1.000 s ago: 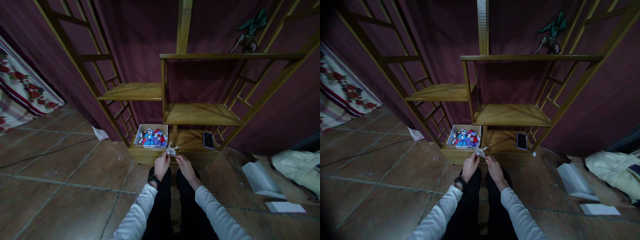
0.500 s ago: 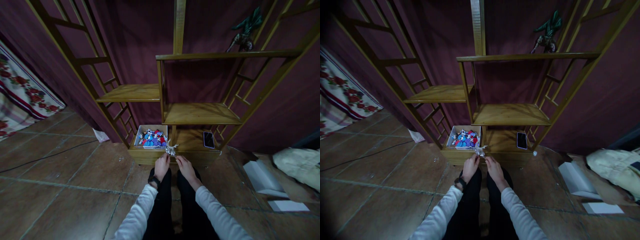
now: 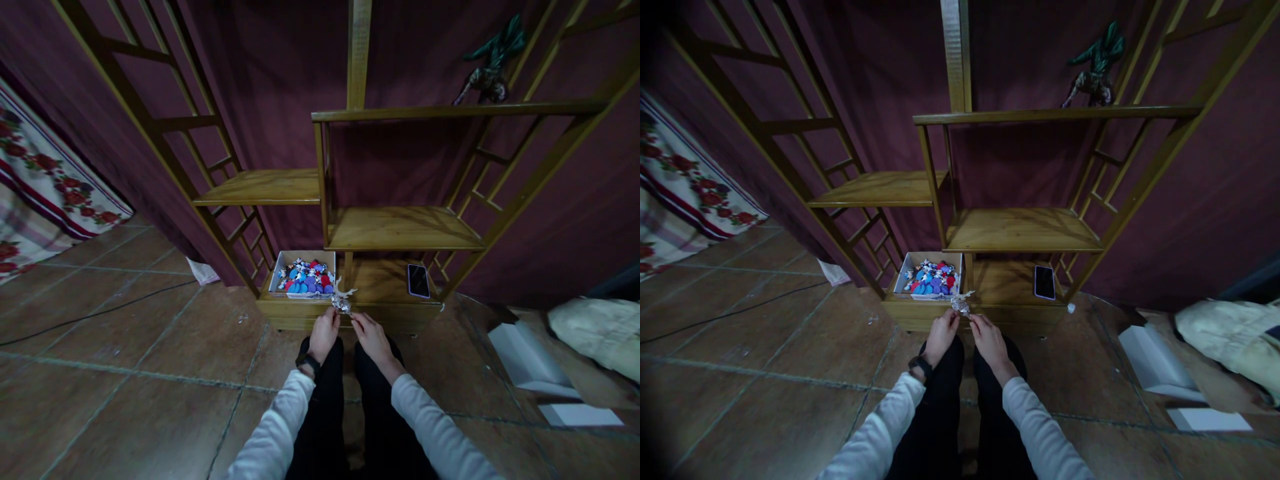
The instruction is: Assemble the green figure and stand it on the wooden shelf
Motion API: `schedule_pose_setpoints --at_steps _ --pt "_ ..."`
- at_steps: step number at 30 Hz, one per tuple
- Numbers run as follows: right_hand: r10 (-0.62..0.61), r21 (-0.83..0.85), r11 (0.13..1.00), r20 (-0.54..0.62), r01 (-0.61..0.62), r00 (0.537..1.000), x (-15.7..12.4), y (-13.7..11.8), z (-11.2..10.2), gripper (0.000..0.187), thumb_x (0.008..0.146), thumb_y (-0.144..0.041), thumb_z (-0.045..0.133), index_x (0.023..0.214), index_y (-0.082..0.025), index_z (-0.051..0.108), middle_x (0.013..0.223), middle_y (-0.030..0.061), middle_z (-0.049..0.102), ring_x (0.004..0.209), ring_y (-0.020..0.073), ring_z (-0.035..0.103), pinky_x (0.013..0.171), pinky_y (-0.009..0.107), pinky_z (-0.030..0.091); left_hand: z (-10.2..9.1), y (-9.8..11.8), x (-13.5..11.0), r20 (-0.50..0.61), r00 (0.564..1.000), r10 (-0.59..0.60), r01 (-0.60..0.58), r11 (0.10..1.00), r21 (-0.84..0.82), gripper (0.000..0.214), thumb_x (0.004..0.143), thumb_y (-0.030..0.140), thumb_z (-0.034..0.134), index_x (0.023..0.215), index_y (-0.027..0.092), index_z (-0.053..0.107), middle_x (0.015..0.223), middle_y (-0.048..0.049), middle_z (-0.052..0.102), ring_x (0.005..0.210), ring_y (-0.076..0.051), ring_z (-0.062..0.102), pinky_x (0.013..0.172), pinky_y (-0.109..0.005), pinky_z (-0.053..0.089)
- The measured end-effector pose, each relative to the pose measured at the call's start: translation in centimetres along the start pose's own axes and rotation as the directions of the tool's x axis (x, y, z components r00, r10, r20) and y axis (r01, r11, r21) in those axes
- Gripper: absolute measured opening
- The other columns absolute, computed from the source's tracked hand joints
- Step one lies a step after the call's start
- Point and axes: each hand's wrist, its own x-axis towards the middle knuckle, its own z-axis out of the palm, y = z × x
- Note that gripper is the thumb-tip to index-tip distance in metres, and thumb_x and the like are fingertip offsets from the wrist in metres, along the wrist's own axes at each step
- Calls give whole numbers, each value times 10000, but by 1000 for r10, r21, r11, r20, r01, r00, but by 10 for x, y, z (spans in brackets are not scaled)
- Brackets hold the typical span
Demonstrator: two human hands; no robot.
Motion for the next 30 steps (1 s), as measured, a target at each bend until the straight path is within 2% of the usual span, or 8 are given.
schedule_pose_setpoints --at_steps 6,15,23,30 --pt "-20 26 999 8 20 1000 0 -5 -2 271 889 -230 421 1109 -252 578 1063 38 641 948 185 623 865 308 478 -1 -1 2 -14 1000 11 -13 992 -122 182 825 189 503 990 195 580 896 -58 681 826 -167 643 748 -261 450" --pt "-41 52 998 54 38 998 -3 -11 -5 284 888 -276 442 1142 -289 570 1105 16 632 954 178 627 854 290 492 -1 -2 2 -69 998 -6 -3 992 -128 131 811 182 529 923 190 596 868 -62 683 803 -167 644 719 -250 442" --pt "-76 11 997 97 75 992 -5 -16 -7 290 878 -319 481 1154 -303 568 1082 5 651 930 170 638 841 274 493 3 -10 5 -67 998 2 -12 988 -152 110 827 196 483 866 175 584 835 -54 675 724 -141 622 660 -221 412" --pt "-80 14 997 105 79 991 -6 -20 -8 283 870 -321 494 1139 -300 580 1066 4 670 921 182 647 836 291 497 2 -11 4 -54 998 19 -30 974 -225 165 858 220 429 898 180 584 843 -53 676 734 -140 624 670 -223 425"
